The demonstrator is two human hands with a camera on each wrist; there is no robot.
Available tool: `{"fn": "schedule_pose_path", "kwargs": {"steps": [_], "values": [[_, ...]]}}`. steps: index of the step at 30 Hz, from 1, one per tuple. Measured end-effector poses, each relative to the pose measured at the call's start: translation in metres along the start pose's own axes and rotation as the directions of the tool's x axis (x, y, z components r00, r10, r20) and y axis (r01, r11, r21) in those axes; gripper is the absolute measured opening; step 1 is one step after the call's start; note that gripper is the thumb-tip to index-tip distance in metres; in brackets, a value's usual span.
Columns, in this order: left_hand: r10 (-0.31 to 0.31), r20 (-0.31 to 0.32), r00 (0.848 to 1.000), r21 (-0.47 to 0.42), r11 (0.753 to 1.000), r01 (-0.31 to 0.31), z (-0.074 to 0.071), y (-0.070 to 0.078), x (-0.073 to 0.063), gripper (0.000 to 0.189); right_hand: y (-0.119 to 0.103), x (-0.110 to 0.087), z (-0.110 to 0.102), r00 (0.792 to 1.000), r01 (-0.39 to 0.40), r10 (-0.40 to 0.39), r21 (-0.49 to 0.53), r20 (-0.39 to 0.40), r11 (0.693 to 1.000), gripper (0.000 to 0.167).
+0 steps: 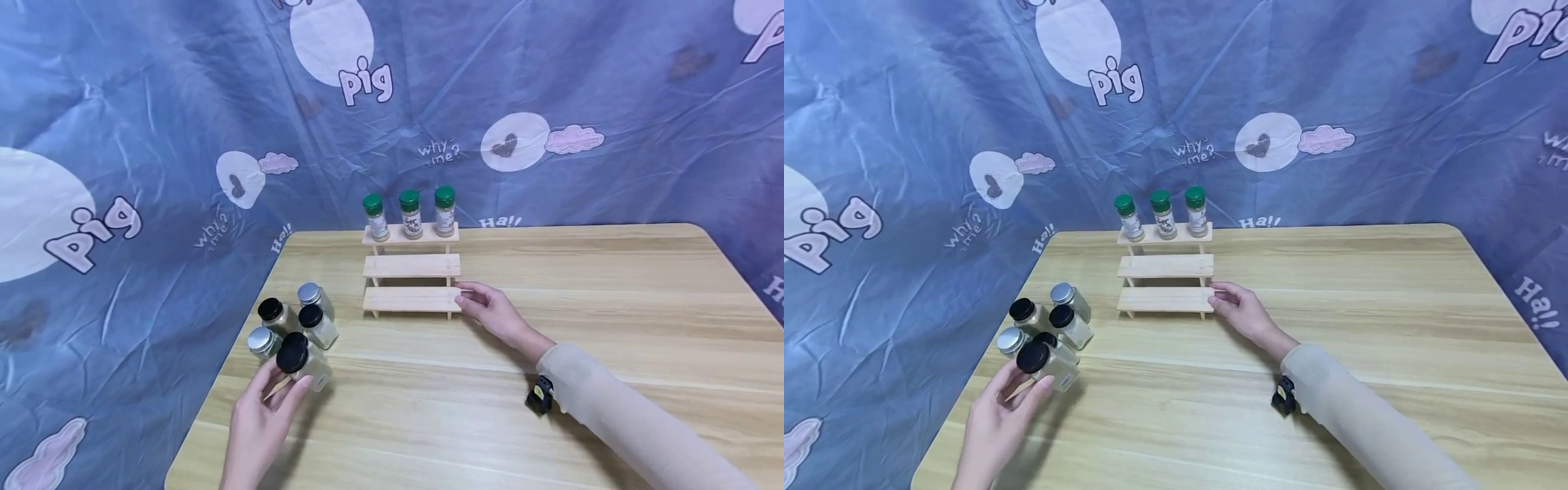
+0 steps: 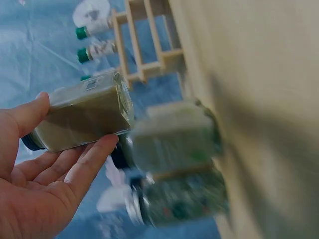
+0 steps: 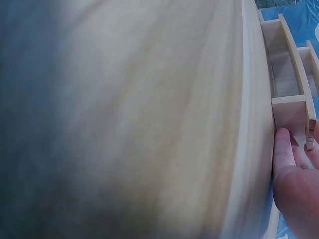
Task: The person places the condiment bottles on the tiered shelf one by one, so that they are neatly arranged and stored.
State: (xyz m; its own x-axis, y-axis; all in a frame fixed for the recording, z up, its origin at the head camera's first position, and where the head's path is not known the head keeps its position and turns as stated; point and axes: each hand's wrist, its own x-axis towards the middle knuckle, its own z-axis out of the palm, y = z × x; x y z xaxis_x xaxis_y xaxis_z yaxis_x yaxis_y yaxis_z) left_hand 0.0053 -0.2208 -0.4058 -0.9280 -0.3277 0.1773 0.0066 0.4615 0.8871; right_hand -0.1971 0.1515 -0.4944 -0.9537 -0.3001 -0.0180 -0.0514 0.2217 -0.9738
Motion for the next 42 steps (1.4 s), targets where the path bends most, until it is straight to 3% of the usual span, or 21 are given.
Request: {"fn": "schedule_pose_path", "kwargs": {"steps": [6, 13, 20, 26, 34, 42], "values": [[0.087, 0.122, 0.989, -0.017, 0.996, -0.085, 0.024, 0.021, 0.030, 0.051, 0.000, 0.000, 0.000, 1.000, -0.007, 0.007, -0.014, -0.004, 1.000, 0.050], [0.214, 0.240, 0.947, -0.108, 0.975, -0.193, 0.063, 0.044, 0.065, 0.047, 0.001, -0.001, 0.001, 1.000, -0.020, 0.020, -0.018, -0.007, 1.000, 0.051], [0.223, 0.335, 0.915, -0.125, 0.974, -0.191, 0.110, 0.068, 0.099, 0.043, 0.001, -0.002, 0.000, 1.000, -0.015, 0.015, 0.005, -0.004, 1.000, 0.051], [0.241, 0.374, 0.896, -0.092, 0.971, -0.223, 0.153, 0.083, 0.122, 0.044, 0.000, -0.004, 0.001, 1.000, -0.023, 0.023, -0.007, -0.010, 1.000, 0.051], [0.242, 0.383, 0.891, -0.060, 0.970, -0.238, 0.194, 0.093, 0.140, 0.048, 0.002, -0.003, 0.003, 1.000, 0.015, -0.016, -0.004, -0.017, 1.000, 0.048], [0.221, 0.383, 0.897, -0.025, 0.973, -0.229, 0.219, 0.096, 0.151, 0.044, 0.005, -0.005, 0.001, 1.000, 0.009, -0.009, 0.004, -0.026, 1.000, 0.048]]}}
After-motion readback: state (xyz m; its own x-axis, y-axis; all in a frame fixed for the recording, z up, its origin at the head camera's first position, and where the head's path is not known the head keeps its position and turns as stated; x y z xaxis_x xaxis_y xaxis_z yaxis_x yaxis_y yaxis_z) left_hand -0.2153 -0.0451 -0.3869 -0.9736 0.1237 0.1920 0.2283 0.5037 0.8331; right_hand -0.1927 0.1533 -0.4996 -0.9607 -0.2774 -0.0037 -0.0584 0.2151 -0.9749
